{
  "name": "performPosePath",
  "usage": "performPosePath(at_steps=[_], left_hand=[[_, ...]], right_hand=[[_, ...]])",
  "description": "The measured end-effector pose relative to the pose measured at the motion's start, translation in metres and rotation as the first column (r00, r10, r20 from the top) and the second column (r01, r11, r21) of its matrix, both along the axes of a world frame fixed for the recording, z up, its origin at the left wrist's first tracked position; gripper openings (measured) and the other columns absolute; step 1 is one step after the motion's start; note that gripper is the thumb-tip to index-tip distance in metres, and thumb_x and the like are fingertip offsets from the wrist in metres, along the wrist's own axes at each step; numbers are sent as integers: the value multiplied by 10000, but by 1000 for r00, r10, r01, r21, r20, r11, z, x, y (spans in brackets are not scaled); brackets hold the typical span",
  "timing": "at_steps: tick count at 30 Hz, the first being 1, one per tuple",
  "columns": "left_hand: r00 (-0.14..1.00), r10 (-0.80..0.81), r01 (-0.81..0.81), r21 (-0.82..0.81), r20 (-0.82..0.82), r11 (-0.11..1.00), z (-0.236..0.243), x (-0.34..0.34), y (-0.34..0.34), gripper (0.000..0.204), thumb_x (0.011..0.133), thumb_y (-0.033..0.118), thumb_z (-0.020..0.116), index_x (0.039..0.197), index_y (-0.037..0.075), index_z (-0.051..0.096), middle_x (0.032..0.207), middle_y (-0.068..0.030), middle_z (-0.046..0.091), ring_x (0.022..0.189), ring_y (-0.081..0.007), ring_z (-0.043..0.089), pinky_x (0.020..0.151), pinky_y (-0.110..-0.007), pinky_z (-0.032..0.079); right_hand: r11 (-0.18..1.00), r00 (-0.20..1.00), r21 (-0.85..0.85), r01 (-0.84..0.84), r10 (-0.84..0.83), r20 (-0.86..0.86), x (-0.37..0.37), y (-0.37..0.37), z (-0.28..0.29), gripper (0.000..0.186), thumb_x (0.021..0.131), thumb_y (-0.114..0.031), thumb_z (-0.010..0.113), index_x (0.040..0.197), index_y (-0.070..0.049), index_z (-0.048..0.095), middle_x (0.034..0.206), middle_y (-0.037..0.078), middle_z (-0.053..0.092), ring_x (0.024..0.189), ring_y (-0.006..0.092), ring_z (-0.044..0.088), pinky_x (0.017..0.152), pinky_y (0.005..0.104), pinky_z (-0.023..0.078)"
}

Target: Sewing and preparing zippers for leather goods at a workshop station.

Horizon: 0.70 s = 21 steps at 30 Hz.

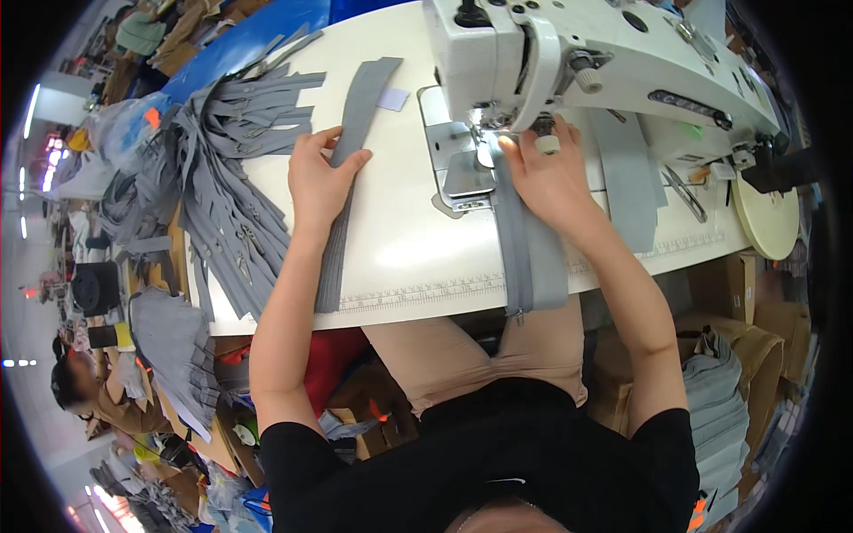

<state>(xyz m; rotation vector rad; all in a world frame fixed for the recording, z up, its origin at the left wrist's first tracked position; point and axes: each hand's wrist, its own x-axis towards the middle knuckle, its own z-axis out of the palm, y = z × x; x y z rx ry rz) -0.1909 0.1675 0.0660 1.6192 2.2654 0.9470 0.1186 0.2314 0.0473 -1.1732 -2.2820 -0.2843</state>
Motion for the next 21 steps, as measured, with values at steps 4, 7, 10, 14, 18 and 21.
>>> performPosePath(at_steps=[4,7,10,14,18,21], left_hand=[[992,17,-40,190,121,981,-10,4,-2,459,744,225,905,1134,28,762,1024,-108,664,875,-263,670,796,-374,552],[998,18,-38,346,59,937,-24,-5,-7,343,696,123,887,1006,48,761,1040,-127,677,991,-325,657,907,-416,531],[993,119,-116,375,16,920,-34,4,-6,315,702,127,882,985,71,756,1037,-117,687,999,-303,668,915,-399,540],[985,130,-165,369,117,915,-18,14,-4,264,667,151,883,899,104,766,986,-107,687,1045,-336,634,900,-452,522],[982,177,-189,314,67,930,-33,12,1,277,678,188,907,904,106,771,1019,-104,676,1083,-329,610,930,-449,498],[976,194,-215,321,94,923,-36,15,-4,306,694,219,910,933,80,781,1091,-130,650,1145,-332,576,969,-445,461]], right_hand=[[982,995,-186,-2,21,102,7,-30,38,490,1022,-345,629,1349,18,594,1274,273,635,1232,461,557,1087,560,402],[965,999,-258,-38,39,-1,2,-48,44,479,1007,-316,667,1350,15,611,1260,260,657,1227,441,578,1070,523,421],[978,994,-179,-106,104,-25,9,-54,39,473,1013,-312,672,1359,6,618,1266,235,668,1213,418,598,1065,495,432],[973,979,-123,-197,189,-73,24,-59,39,470,1038,-299,656,1385,15,612,1310,230,661,1230,406,606,1057,475,452],[952,974,-205,-228,220,-61,16,-74,41,450,1050,-280,642,1381,22,614,1307,224,665,1220,402,612,1052,462,462],[949,975,-226,-220,218,-36,14,-75,35,454,1055,-290,639,1373,34,622,1329,212,665,1228,387,615,1060,451,464]])
